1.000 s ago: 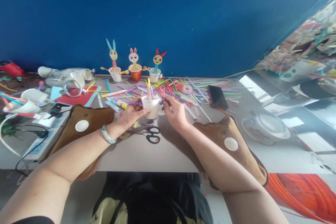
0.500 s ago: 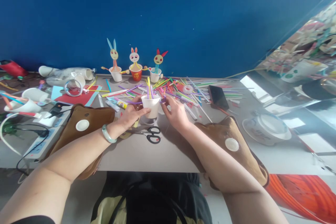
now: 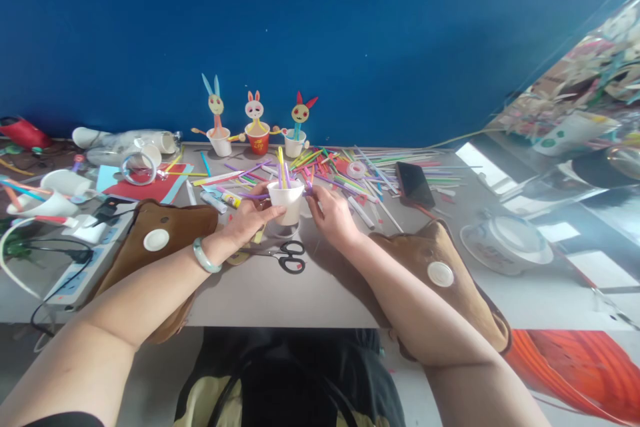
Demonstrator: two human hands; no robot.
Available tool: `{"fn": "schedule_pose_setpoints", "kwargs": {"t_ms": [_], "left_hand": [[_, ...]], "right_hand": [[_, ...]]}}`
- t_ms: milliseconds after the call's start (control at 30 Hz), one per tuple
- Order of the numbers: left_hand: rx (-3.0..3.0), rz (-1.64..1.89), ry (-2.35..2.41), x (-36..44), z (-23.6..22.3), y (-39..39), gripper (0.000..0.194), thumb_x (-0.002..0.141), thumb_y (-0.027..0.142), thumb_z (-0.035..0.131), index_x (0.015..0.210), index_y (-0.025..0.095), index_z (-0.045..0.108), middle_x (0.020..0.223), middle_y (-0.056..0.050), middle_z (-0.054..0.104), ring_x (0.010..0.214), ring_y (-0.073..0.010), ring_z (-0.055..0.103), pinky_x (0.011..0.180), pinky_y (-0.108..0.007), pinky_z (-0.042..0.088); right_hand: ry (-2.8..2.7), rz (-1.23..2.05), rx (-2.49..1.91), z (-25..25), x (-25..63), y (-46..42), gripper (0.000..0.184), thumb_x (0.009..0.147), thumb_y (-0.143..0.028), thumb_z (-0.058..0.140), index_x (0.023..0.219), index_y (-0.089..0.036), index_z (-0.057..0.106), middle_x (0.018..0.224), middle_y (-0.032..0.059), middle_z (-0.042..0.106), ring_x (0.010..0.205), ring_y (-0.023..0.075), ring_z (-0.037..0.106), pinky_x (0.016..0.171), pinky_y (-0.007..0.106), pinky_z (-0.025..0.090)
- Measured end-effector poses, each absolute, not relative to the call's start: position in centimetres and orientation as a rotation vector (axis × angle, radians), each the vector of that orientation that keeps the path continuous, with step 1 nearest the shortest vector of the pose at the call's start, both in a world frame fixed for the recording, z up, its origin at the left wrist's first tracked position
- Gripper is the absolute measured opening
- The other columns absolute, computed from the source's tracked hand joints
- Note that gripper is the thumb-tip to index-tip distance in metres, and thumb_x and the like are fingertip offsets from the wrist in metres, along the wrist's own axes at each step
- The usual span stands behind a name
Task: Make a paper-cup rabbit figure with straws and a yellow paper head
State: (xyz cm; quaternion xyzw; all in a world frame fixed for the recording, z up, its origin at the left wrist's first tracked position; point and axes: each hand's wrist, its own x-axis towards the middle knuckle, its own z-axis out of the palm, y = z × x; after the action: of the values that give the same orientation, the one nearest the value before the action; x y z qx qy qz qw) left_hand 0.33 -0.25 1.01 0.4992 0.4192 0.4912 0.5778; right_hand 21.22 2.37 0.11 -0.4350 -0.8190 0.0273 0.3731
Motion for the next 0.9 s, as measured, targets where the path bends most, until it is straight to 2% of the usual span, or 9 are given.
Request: {"fn": "schedule_pose_setpoints", "kwargs": {"t_ms": [367,567,733,900], "left_hand": [[1.149,1.164,0.967,0.29,0.55,-0.05,0.065,0.071,0.031,0.083,0.131,0.024,0.056,0.088,0.0,0.076,0.08,-0.0192,0.07,0.07,-0.028,0.053],[1.143,1.186,0.997,0.45,1.03,-0.24,0.059,0.069,0.03,0.084,0.123,0.023,0.063,0.059,0.004,0.067,0.081,-0.0231,0.071,0.071,-0.029,0.052],[1.125,1.18,0.951,0.47,0.99,-0.21,0.06,0.069,0.031,0.083,0.125,0.023,0.061,0.087,-0.001,0.075,0.08,-0.0198,0.07,0.069,-0.028,0.053],[1.15,1.165,0.941,0.41,0.96,-0.17,0.06,0.071,0.031,0.082,0.127,0.023,0.06,0.091,-0.002,0.075,0.078,-0.0172,0.068,0.07,-0.027,0.053]], "right_hand": [[-2.137,0.074,-1.107,-0.11,21.28,2.52,0.018,0.1,-0.028,0.038,0.09,-0.021,0.051,0.076,0.0066,0.063,0.069,0.0204,0.058,0.066,0.03,0.04],[-2.153,0.06,-1.118,-0.24,21.24,2.57,0.02,0.102,-0.029,0.036,0.089,-0.021,0.049,0.076,0.0067,0.062,0.069,0.021,0.057,0.065,0.031,0.038],[-2.159,0.039,-1.106,-0.22,21.17,2.57,0.022,0.102,-0.03,0.034,0.086,-0.022,0.046,0.072,0.0049,0.06,0.065,0.0197,0.053,0.063,0.03,0.036],[-2.164,0.008,-1.111,-0.25,21.14,2.58,0.024,0.103,-0.031,0.031,0.086,-0.022,0.045,0.072,0.0058,0.06,0.065,0.0207,0.053,0.063,0.031,0.036]]}}
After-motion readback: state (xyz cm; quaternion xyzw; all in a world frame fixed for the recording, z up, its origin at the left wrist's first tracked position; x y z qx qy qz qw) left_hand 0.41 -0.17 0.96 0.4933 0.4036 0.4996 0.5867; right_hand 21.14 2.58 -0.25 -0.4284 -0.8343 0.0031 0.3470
